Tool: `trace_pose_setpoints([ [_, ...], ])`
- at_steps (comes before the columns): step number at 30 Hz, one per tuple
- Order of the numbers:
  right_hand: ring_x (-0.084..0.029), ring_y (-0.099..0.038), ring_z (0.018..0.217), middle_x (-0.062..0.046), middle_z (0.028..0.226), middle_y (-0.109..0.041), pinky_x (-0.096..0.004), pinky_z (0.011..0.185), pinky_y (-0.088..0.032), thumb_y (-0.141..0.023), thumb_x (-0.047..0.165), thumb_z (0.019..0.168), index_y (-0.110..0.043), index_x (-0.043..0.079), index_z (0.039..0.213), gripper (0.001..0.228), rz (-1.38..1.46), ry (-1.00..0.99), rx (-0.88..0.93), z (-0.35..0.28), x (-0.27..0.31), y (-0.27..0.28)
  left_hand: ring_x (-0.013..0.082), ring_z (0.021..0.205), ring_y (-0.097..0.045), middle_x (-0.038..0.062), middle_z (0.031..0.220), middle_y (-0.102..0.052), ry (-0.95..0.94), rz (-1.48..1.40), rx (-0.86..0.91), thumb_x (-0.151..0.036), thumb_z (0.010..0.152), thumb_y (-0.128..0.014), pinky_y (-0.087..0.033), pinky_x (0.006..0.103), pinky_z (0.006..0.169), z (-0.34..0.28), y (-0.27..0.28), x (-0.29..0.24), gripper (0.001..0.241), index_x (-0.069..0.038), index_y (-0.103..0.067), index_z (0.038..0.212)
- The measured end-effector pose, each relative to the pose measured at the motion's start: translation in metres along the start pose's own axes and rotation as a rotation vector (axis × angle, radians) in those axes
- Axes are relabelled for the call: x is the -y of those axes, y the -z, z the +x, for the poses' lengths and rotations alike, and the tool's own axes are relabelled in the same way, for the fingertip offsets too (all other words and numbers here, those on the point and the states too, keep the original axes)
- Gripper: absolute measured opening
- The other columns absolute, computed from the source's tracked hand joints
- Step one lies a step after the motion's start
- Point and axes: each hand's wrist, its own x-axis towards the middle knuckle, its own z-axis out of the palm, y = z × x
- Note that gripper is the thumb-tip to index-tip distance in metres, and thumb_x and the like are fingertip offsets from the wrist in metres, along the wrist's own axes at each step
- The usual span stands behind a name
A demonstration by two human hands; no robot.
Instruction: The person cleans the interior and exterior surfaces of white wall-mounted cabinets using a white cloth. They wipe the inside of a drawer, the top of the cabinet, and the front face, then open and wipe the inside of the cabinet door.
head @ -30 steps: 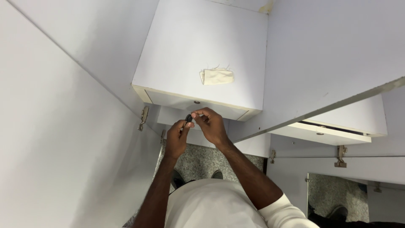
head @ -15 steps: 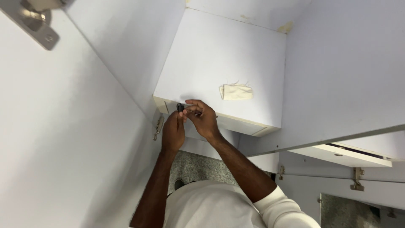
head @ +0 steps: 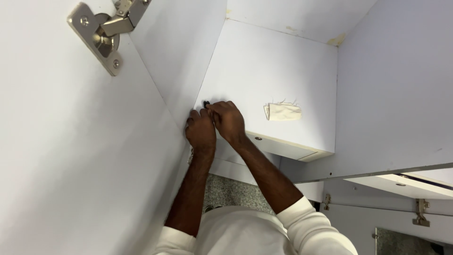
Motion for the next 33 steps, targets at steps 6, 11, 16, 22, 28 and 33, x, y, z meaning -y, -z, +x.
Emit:
trace_pose_setpoints([
  [6, -0.023, -0.059, 0.106, -0.001, 0.114, -0.069, -0.04, 0.089, -0.047, -0.075, 0.008, 0.089, -0.075, 0.013, 0.12, 0.032, -0.158, 0.13, 0.028, -0.007, -0.002, 0.001, 0.0267, 0.073, -0.071, 0.011, 0.097, -0.066, 0.054, -0.2, -0.033, -0.033, 0.097, -0.068, -0.058, 0.0371, 0.056, 0.002, 0.025, 0.001, 0.03, -0.006, -0.066, 0.109],
  [11, -0.025, -0.058, 0.113, -0.003, 0.12, -0.069, -0.041, 0.091, -0.045, -0.071, 0.003, 0.087, -0.072, 0.012, 0.126, 0.04, -0.138, 0.164, 0.007, -0.008, -0.004, 0.003, 0.0276, 0.077, -0.073, 0.012, 0.102, -0.069, 0.054, -0.237, 0.006, -0.026, 0.101, -0.066, -0.06, 0.0372, 0.059, 0.002, 0.023, 0.004, 0.03, -0.007, -0.066, 0.125],
  [16, -0.022, -0.058, 0.115, 0.0, 0.12, -0.076, -0.041, 0.098, -0.042, -0.067, 0.002, 0.093, -0.069, 0.017, 0.132, 0.042, -0.043, 0.113, 0.113, -0.006, 0.003, 0.005, 0.0292, 0.085, -0.075, 0.013, 0.109, -0.072, 0.129, -0.308, 0.058, -0.026, 0.107, -0.064, -0.061, 0.0388, 0.066, -0.005, 0.005, 0.009, 0.033, -0.005, -0.063, 0.133],
  [22, -0.027, -0.05, 0.137, -0.007, 0.108, -0.075, -0.049, 0.112, -0.028, -0.066, 0.007, 0.096, -0.054, 0.017, 0.15, 0.057, -0.033, 0.13, 0.266, -0.006, 0.008, 0.011, 0.0294, 0.089, -0.075, 0.015, 0.111, -0.073, 0.093, -0.311, 0.06, -0.018, 0.098, -0.063, -0.062, 0.0393, 0.067, -0.012, 0.013, 0.01, 0.045, -0.003, -0.057, 0.141],
  [28, -0.022, -0.062, 0.126, -0.006, 0.13, -0.074, -0.041, 0.113, -0.046, -0.063, 0.005, 0.103, -0.063, 0.019, 0.143, 0.043, 0.286, 0.003, 0.03, -0.03, -0.015, 0.044, 0.028, 0.077, -0.073, 0.014, 0.1, -0.073, 0.034, -0.44, 0.133, -0.013, 0.106, -0.06, -0.059, 0.0392, 0.062, -0.016, 0.027, -0.007, 0.049, 0.003, -0.05, 0.151],
  [33, -0.029, -0.058, 0.137, -0.01, 0.141, -0.068, -0.051, 0.12, -0.038, -0.069, 0.002, 0.091, -0.068, 0.012, 0.136, 0.046, -0.25, -0.144, -0.179, -0.062, -0.06, 0.115, 0.0263, 0.096, -0.066, 0.013, 0.108, -0.071, -0.321, -0.578, 0.024, -0.006, 0.103, -0.062, -0.058, 0.0362, 0.079, -0.033, 0.018, -0.053, 0.027, -0.001, -0.067, 0.129],
])
